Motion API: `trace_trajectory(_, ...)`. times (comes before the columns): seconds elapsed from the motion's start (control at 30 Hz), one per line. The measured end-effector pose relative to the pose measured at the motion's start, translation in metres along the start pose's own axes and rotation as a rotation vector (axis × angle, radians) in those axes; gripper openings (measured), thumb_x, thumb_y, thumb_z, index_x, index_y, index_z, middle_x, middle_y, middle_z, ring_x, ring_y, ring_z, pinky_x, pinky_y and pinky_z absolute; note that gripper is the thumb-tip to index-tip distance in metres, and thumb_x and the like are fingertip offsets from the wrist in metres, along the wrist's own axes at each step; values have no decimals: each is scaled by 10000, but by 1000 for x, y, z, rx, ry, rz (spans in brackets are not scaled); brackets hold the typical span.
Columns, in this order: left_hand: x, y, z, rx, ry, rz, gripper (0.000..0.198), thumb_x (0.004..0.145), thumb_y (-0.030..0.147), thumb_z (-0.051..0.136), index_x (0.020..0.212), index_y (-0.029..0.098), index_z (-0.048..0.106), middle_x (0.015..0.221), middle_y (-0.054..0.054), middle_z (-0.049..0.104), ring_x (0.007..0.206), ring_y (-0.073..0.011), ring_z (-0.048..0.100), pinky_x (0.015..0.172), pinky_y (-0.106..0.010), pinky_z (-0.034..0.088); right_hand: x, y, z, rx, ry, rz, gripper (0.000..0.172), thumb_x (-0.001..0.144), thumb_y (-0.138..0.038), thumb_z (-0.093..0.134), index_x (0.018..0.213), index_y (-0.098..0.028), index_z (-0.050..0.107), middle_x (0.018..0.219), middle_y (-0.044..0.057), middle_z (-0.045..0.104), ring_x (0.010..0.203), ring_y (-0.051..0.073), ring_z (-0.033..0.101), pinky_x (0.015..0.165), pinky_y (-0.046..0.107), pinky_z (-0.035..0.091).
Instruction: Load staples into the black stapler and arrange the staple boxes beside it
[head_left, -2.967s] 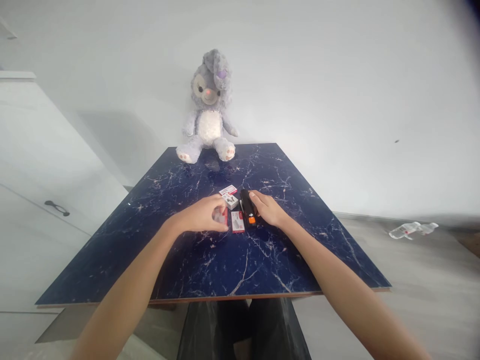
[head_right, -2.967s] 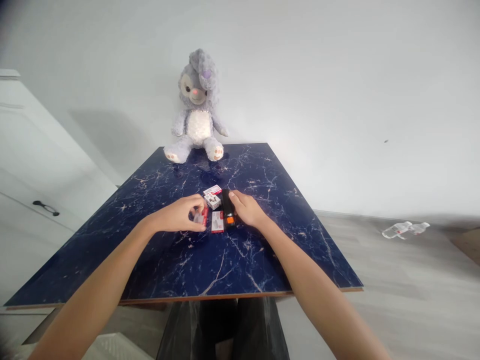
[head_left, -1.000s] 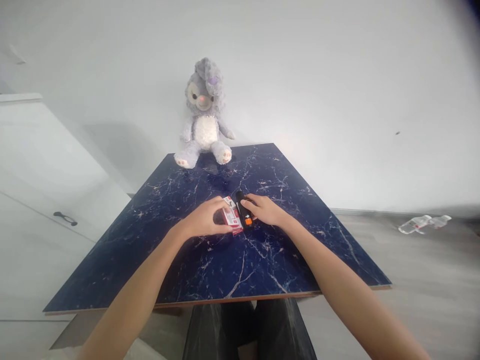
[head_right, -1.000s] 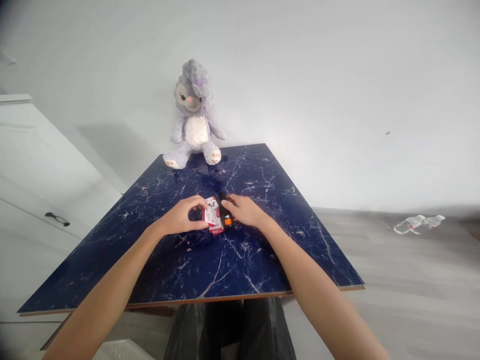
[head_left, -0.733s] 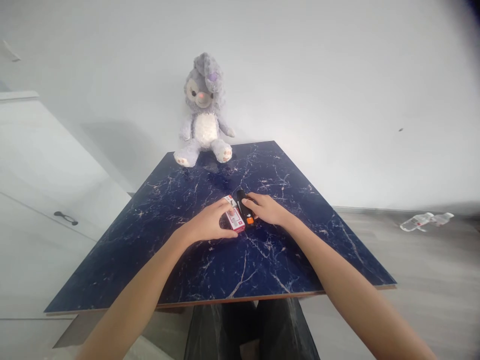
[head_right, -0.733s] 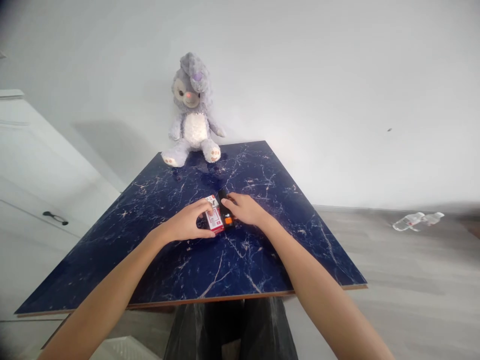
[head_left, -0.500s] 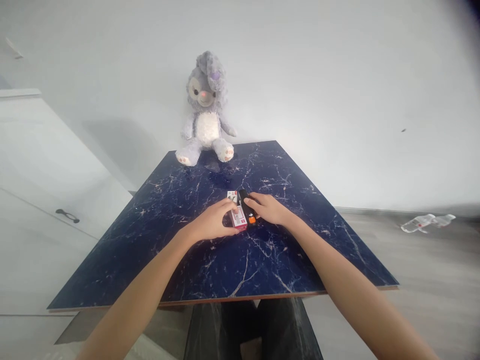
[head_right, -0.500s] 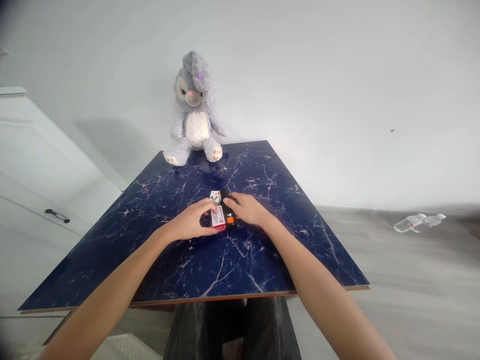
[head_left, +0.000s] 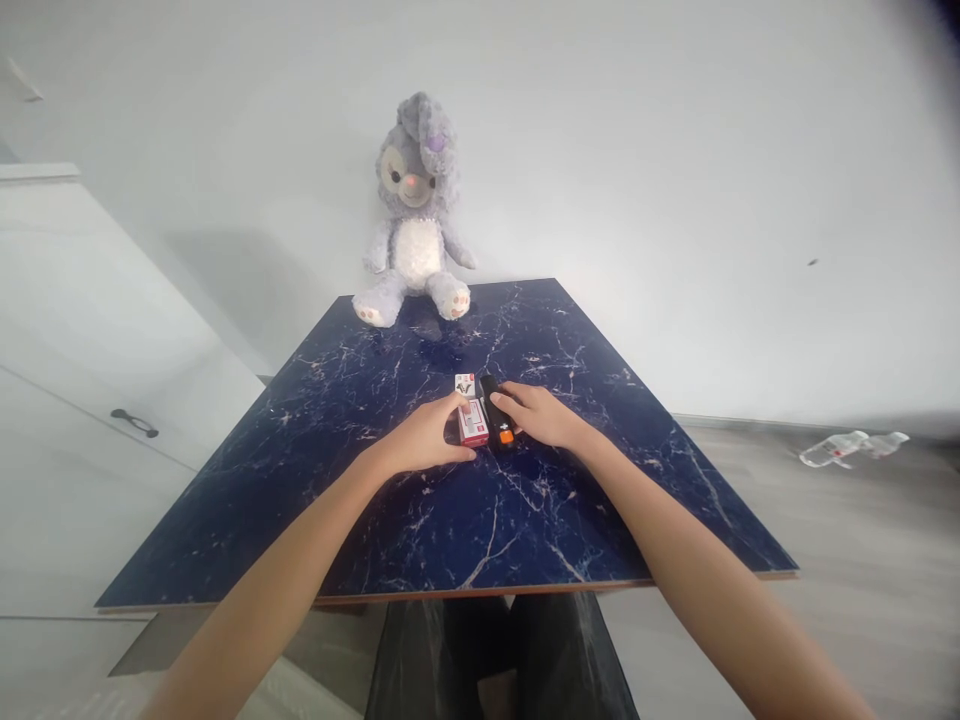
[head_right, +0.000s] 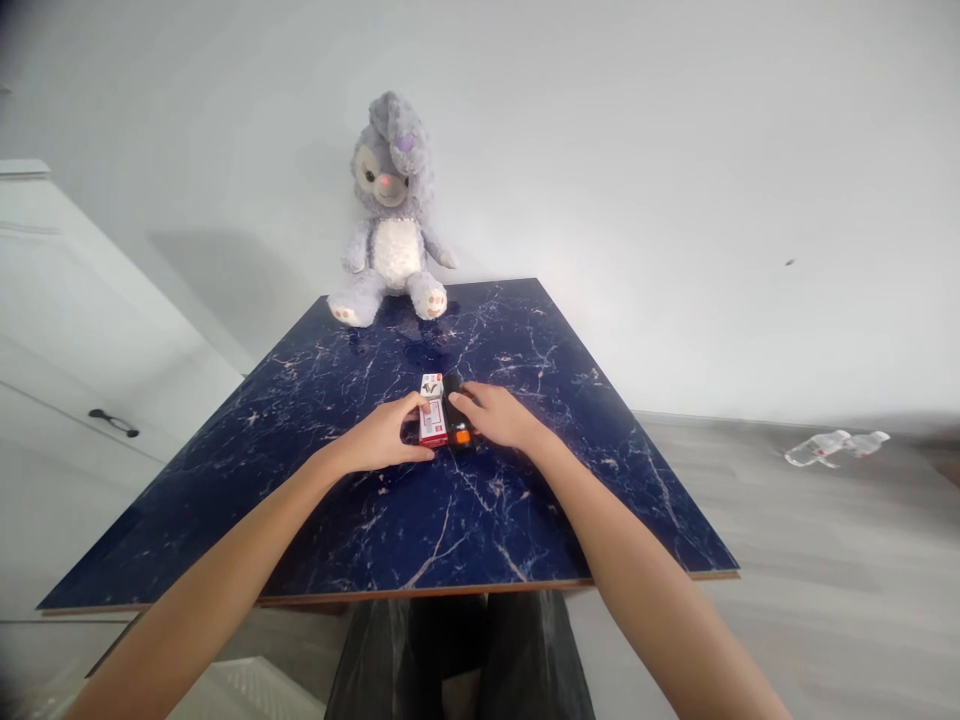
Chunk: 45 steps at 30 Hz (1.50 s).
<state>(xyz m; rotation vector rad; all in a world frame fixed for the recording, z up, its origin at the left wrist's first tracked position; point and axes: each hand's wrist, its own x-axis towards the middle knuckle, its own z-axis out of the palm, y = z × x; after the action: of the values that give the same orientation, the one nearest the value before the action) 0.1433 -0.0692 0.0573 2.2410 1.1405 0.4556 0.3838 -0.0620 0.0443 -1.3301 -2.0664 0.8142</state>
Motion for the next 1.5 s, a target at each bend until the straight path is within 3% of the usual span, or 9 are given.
trace_trajectory(0.17,1,-3,5,-106,30,-2,488,731,400,790,1134,265,550,1130,-67,703,1021,-288,694,838,-402,548,1,3,0,104,-38,72,412,978,-566,435,942,-200,621,830,33,688,655,165,654,634,285,522)
trace_trajectory(0.3,3,-6,12,-255,13,-25,605,714,340,808,1214,263,476,1149,-69,694,980,-254,707,818,-387,568,1,7,-2,316,-111,166,408,925,-545,562,1140,-204,622,1023,71,706,765,185,690,661,312,600)
trace_trajectory(0.4,2,-6,12,-303,7,-26,657,696,321,827,1242,263,465,1212,-95,671,1003,-259,706,818,-387,577,1,9,-4,372,-114,192,446,899,-536,610,1183,-192,623,1091,94,695,795,191,693,681,330,627)
trace_trajectory(0.7,4,-5,17,8,132,-39,838,699,426,827,1432,302,439,1206,-123,684,1010,-318,694,831,-452,559,1,8,-3,362,-117,186,393,916,-522,592,1138,-202,647,1015,67,709,785,186,701,702,338,641)
trace_trajectory(0.87,0,-2,13,2,59,17,873,709,467,810,1473,310,416,1246,-122,670,1071,-328,669,846,-444,548,1,8,-1,389,-112,187,392,912,-527,600,1127,-202,644,1035,73,705,814,197,708,710,346,649)
trace_trajectory(1.23,-5,2,9,35,36,62,892,716,499,798,1494,339,393,1325,-100,605,1091,-318,629,872,-446,529,-1,0,-3,458,-154,305,433,888,-563,643,1075,-172,644,880,84,707,746,182,697,721,347,650)
trace_trajectory(1.37,-4,1,3,73,64,129,784,755,524,763,1448,309,467,1349,-108,574,1181,-322,578,936,-448,507,-2,-2,-4,450,-158,307,439,895,-573,630,1071,-172,632,885,87,709,747,185,703,719,335,650)
trace_trajectory(1.5,3,-12,2,129,235,111,574,941,547,523,1446,277,480,1473,-106,492,1338,-312,464,1097,-485,392,-2,-3,-4,392,-147,293,421,905,-566,615,1074,-180,623,878,74,703,720,182,705,691,324,652)
